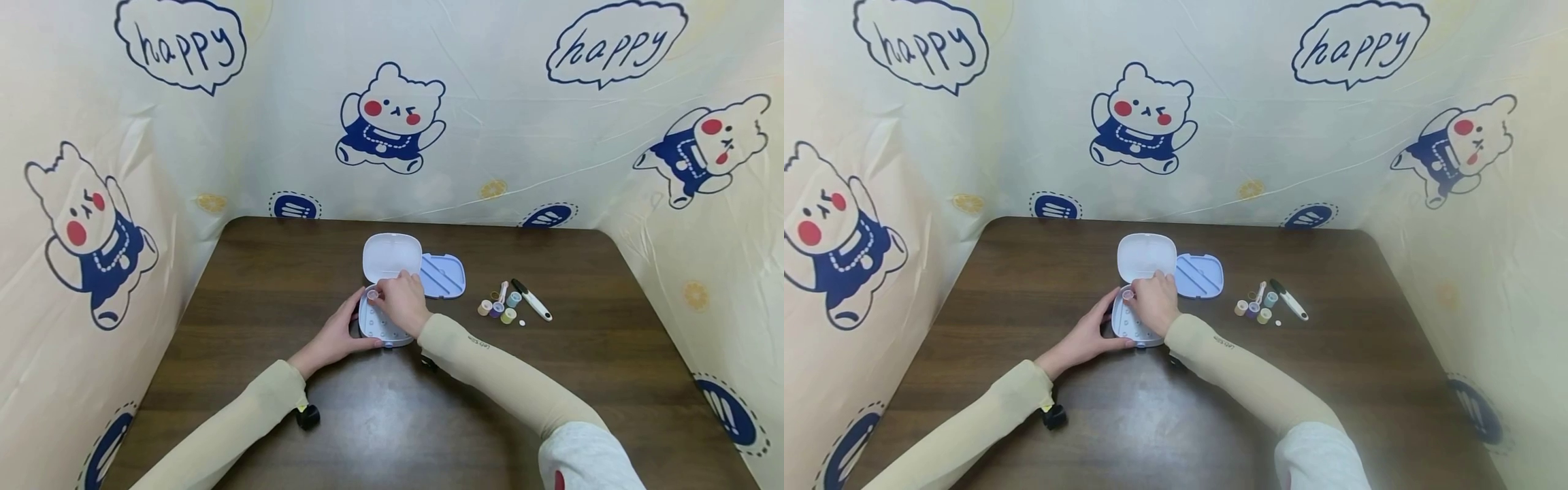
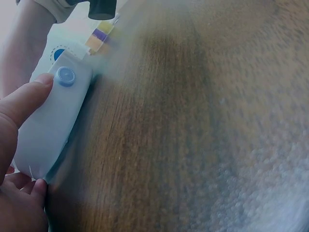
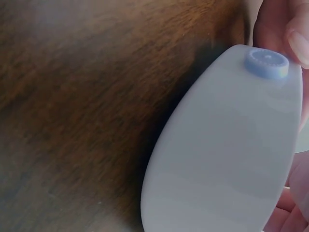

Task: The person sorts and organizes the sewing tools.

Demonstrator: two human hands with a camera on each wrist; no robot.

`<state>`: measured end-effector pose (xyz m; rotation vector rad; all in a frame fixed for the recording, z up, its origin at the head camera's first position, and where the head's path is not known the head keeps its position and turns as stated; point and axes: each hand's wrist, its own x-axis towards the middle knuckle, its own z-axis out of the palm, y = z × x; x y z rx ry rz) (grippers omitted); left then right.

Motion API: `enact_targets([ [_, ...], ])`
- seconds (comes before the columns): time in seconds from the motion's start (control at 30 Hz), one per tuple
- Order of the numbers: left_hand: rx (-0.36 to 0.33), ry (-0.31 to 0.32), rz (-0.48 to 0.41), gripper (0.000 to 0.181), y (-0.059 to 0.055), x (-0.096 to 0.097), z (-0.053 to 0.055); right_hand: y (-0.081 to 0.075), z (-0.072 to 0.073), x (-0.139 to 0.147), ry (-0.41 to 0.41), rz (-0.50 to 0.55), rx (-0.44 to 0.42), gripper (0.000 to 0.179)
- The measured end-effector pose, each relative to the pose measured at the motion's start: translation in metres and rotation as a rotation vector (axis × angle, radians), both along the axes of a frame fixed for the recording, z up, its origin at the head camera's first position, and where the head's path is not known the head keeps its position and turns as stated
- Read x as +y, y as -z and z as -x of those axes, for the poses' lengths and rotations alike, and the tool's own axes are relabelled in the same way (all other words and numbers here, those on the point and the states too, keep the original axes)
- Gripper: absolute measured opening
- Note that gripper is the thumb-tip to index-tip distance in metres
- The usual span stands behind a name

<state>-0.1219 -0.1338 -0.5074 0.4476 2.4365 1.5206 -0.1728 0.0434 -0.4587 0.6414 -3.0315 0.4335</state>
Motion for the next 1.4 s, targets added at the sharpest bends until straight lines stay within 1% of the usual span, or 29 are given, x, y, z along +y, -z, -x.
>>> enact_targets([
  [0.23, -0.007, -0.004, -0.001, 0.114, 0.0, 0.0, 0.0, 0.001, 0.001, 0.0, -0.008, -0.029, 0.01, 0.019],
  [0.43, 0.002, -0.008, 0.0, 0.114, 0.001, 0.0, 0.001, -0.002, 0.001, 0.0, -0.007, -0.048, -0.003, 0.02],
  [0.7, 0.002, -0.011, 0.004, 0.114, 0.002, -0.002, 0.002, -0.009, -0.001, 0.005, -0.007, -0.024, -0.044, 0.021],
  [0.87, 0.003, -0.011, 0.0, 0.115, 0.002, -0.002, 0.003, -0.014, -0.003, 0.016, 0.002, 0.037, -0.064, 0.021],
  [1.07, -0.012, -0.012, 0.015, 0.116, 0.001, -0.001, 0.002, -0.013, -0.007, 0.032, 0.019, 0.134, -0.065, 0.019],
  [1.27, -0.015, -0.017, 0.022, 0.115, 0.003, -0.001, 0.002, -0.015, -0.012, 0.047, 0.01, 0.207, -0.054, 0.019],
  [1.4, -0.011, -0.014, 0.021, 0.115, 0.003, -0.001, 0.001, -0.017, -0.017, 0.055, 0.005, 0.247, -0.033, 0.02],
])
